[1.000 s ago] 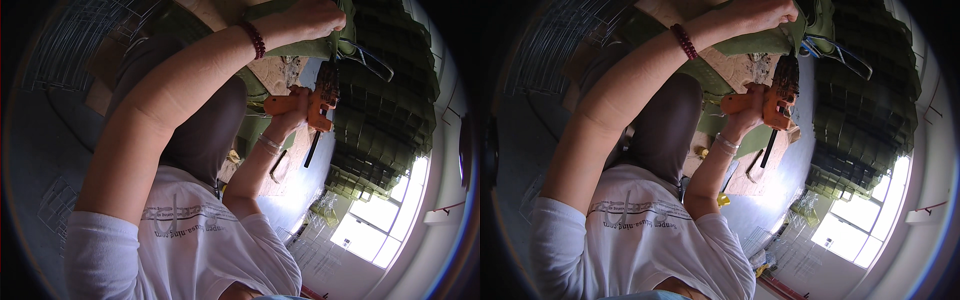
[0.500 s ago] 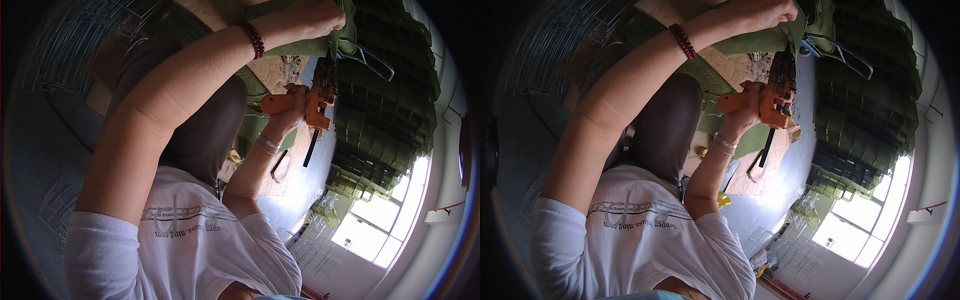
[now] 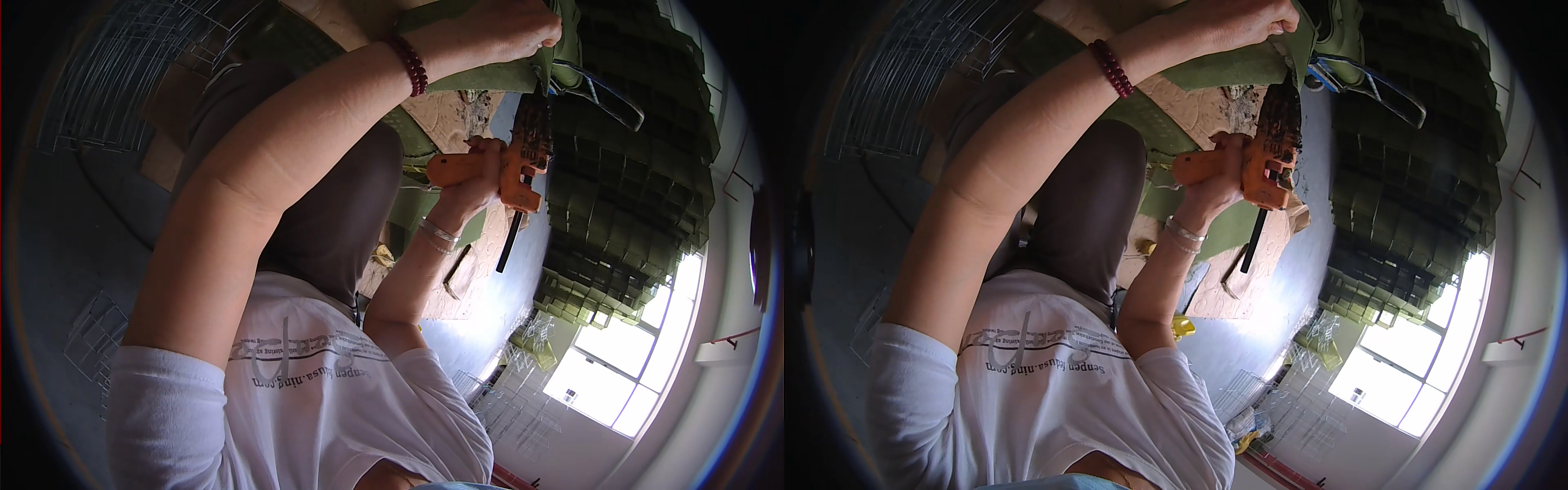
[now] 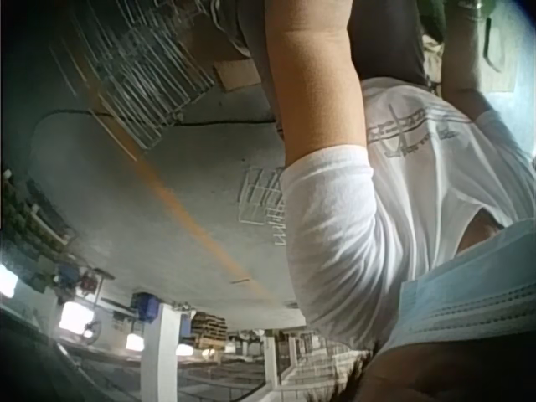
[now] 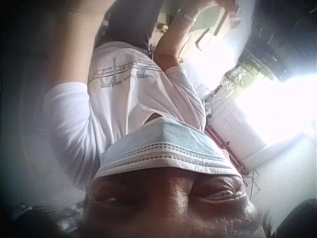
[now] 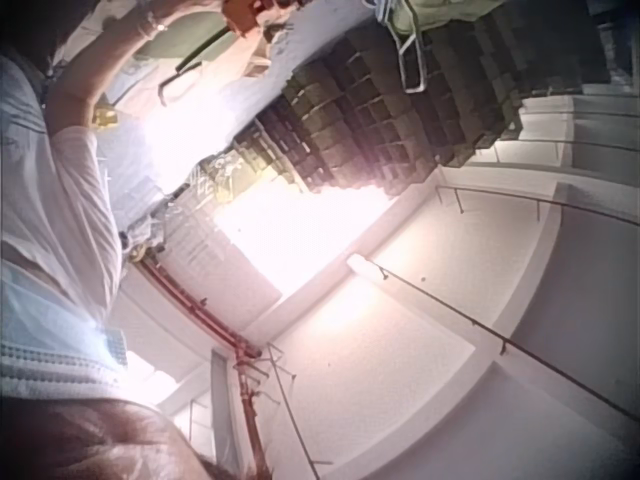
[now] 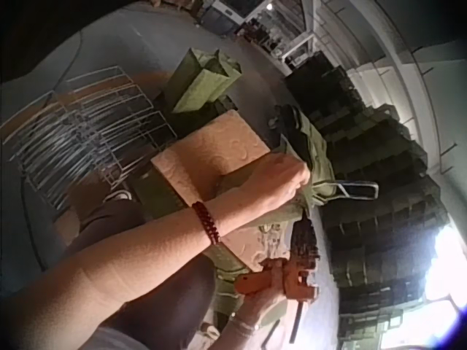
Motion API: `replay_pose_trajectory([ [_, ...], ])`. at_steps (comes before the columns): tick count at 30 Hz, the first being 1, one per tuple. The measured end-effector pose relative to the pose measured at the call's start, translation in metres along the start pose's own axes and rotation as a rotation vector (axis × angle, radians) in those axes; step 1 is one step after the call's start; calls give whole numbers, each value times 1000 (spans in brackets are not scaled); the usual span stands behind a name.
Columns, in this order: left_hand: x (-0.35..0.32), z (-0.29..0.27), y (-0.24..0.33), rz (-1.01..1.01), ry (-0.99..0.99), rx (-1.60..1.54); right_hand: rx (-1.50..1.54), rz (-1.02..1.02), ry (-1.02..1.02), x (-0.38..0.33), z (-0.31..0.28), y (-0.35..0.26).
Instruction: Glue green padded fabric covers onto metal wire frames using a hot glue gun.
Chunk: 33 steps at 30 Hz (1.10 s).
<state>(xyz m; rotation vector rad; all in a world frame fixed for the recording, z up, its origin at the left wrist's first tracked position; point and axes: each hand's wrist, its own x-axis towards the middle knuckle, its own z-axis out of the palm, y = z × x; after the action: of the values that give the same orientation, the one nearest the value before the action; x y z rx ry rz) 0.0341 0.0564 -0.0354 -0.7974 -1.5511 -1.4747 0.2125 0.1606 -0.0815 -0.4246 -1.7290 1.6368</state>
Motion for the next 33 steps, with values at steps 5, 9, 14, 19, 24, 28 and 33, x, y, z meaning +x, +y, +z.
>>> replay_pose_trajectory([
  [5, 0, 1, -3, 21, 12, -50, 33, -9, 1, 1, -1, 0],
  [9, 1, 0, 0, 54, 50, -63, 82, -24, -15, -7, 8, -6],
  [14, 4, -2, 3, 12, -2, -12, 48, -24, -26, -7, 7, -7],
  [19, 1, -5, 2, 33, -2, 26, 35, 8, 41, -5, 6, -6],
  [24, 3, -7, 9, -12, -57, 29, 48, -20, -75, -8, 9, -10],
  [28, 6, -8, 11, -87, -132, 5, 42, -35, -61, -12, 14, -14],
  [33, 5, -8, 6, -21, -60, -33, 92, 0, -22, -12, 15, -14],
])
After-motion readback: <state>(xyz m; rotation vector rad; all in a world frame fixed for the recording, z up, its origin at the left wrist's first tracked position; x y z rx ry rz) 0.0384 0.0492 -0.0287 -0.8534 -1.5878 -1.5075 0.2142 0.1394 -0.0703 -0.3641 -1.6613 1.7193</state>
